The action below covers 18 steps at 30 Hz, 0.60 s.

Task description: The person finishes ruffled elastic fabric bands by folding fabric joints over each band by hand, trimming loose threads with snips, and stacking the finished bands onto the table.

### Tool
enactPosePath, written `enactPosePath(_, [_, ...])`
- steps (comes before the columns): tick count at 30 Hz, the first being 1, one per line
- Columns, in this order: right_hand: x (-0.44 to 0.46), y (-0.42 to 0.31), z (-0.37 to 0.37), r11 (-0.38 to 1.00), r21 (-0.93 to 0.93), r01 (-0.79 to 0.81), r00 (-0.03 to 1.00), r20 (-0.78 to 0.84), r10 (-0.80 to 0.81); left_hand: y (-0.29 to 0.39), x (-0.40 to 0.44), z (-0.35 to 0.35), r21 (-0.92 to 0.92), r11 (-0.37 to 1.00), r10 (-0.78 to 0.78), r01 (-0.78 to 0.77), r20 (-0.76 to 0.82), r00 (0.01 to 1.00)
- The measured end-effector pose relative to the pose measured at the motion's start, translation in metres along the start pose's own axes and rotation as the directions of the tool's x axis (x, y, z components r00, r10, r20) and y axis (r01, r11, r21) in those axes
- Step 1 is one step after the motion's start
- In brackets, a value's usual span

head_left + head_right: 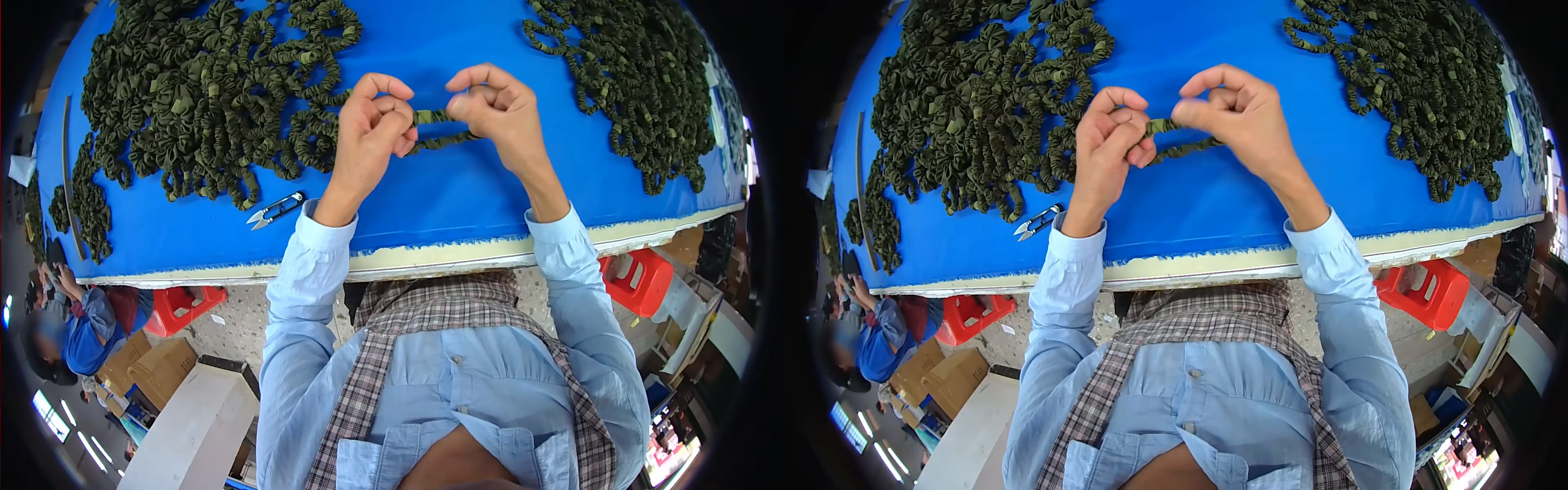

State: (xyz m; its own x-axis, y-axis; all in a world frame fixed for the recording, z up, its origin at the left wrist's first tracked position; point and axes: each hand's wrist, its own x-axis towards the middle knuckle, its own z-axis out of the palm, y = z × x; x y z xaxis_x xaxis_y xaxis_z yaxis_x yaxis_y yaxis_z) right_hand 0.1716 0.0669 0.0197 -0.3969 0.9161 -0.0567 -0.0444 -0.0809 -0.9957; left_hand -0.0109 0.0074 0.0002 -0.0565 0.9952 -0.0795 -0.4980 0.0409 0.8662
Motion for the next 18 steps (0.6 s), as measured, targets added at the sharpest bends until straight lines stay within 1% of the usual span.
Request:
enactPosePath(1, [-0.001, -0.001, 0.004, 1.0, 0.001, 0.004, 1.0, -0.001, -0.004, 0.001, 0.0, 0.001, 0.003, 1.0, 0.002, -0.002, 0.003, 1.0])
enactPosePath(3, [-0.004, -0.001, 0.013, 0.985, -0.152, 0.087, 0.995, 0.066, -0.077, 0.005, -0.003, 0.004, 0.093, 0.995, 0.02, -0.02, -0.004, 1.0])
enactPosePath(5, [-0.007, -0.002, 0.017, 0.938, -0.3, 0.173, 0.981, 0.137, -0.137, 0.006, -0.004, 0.007, 0.178, 0.983, 0.037, -0.035, -0.005, 0.999])
enactPosePath(6, [-0.008, 0.0, 0.017, 0.937, -0.301, 0.175, 0.981, 0.136, -0.139, 0.006, -0.004, 0.006, 0.178, 0.983, 0.038, -0.038, -0.002, 0.999])
enactPosePath(10, [-0.008, 0.01, 0.019, 0.991, -0.068, 0.112, 0.99, 0.097, -0.105, 0.004, -0.003, 0.0, 0.221, 0.972, 0.069, -0.075, 0.037, 0.997])
enactPosePath(11, [-0.006, 0.009, 0.018, 0.991, -0.069, 0.117, 0.989, 0.098, -0.11, 0.004, -0.001, -0.001, 0.222, 0.972, 0.073, -0.08, 0.04, 0.997])
enactPosePath(13, [-0.004, 0.007, 0.011, 0.996, -0.043, 0.075, 0.993, 0.097, -0.071, 0.006, 0.0, -0.007, 0.019, 0.996, 0.09, -0.09, 0.024, 0.996])
enactPosePath(15, [-0.003, 0.005, 0.005, 0.999, -0.016, 0.028, 0.995, 0.099, -0.026, 0.006, 0.001, -0.01, -0.185, 0.978, 0.099, -0.097, 0.003, 0.995])
enactPosePath(18, [0.0, 0.001, 0.003, 1.0, -0.012, 0.008, 0.992, 0.125, -0.006, 0.004, 0.001, -0.007, -0.194, 0.979, 0.063, -0.067, -0.024, 0.998])
